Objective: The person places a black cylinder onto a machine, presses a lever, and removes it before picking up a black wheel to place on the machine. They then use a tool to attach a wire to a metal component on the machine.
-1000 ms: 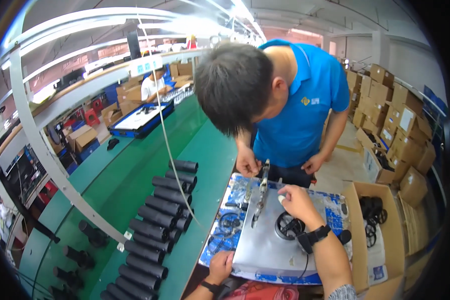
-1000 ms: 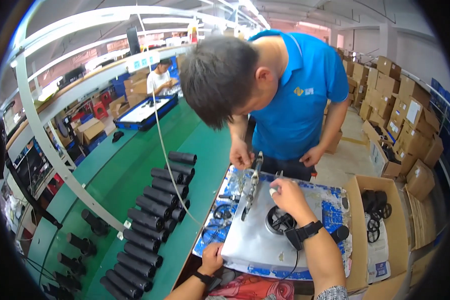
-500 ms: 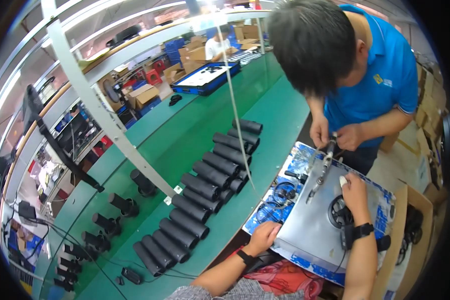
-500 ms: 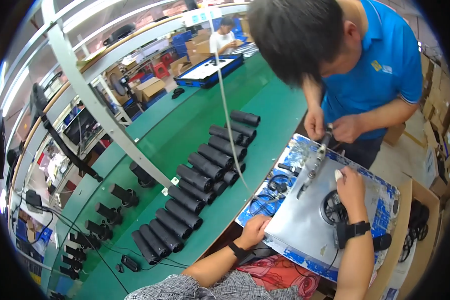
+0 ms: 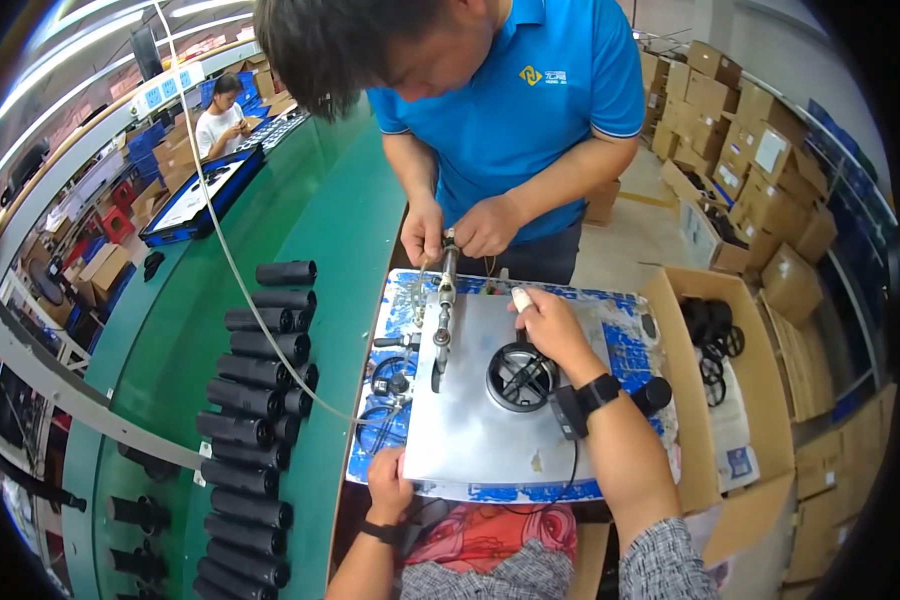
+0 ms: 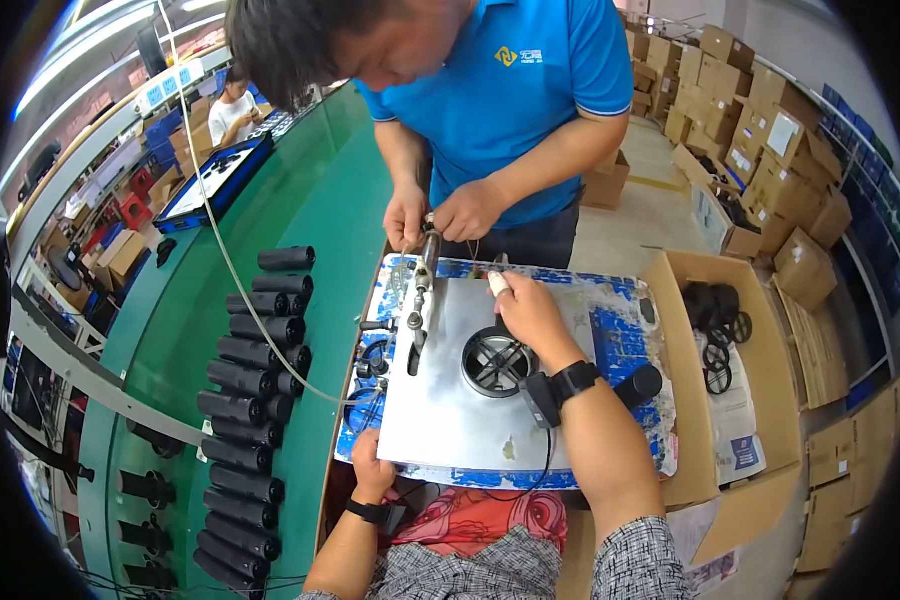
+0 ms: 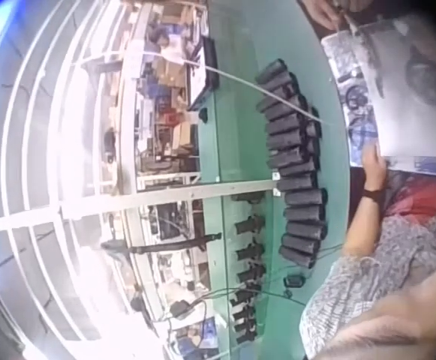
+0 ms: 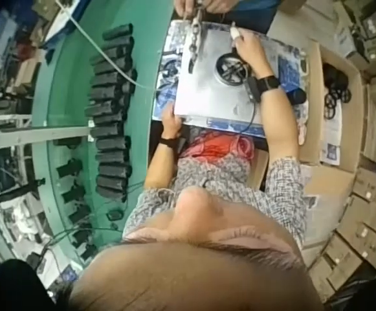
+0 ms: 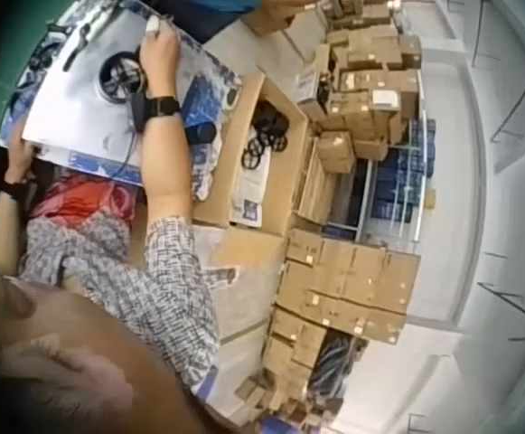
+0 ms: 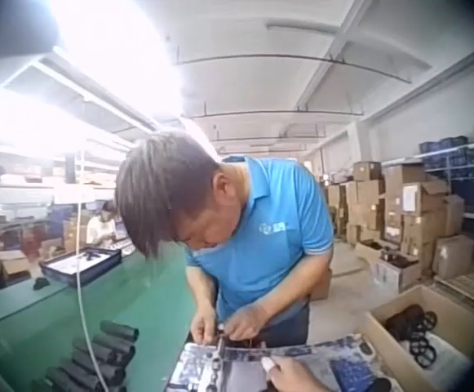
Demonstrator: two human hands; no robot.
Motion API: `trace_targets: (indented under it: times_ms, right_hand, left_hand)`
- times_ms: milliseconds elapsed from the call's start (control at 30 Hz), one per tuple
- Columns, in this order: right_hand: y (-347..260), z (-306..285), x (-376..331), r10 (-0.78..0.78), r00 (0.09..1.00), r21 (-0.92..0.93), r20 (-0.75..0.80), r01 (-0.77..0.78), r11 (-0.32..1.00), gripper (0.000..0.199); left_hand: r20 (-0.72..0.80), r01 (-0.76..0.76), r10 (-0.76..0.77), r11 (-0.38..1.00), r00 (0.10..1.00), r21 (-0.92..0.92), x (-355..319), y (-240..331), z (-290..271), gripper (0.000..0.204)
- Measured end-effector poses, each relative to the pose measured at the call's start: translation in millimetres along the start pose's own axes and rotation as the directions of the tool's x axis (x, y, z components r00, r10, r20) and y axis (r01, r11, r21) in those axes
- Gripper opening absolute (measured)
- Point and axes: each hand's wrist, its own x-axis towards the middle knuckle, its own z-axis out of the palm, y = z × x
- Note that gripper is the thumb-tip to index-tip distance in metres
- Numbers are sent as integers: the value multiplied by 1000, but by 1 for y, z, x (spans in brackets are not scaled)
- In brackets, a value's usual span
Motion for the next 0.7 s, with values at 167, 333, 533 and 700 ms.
trace_targets:
  times_ms: [167,333,533,700]
  right_hand:
    - [-3,2,2,20,999,8,25,-21,1000,20]
    - [2,4,1,-6,1000,-26,20,6,1000,20]
    - [-4,3,0,14,999,-35,35,-13,999,20]
    - [-7,1,-2,33,998,-58,50,-30,998,20]
  left_hand:
    - [-13,-26,27,999,1000,33,1,3,-1,10]
    - [-19,-22,23,1000,1000,21,1,6,-2,10]
    - [-44,-48,49,999,998,21,2,9,-2,10]
    - [-22,-38,38,999,999,18,2,9,-2,10]
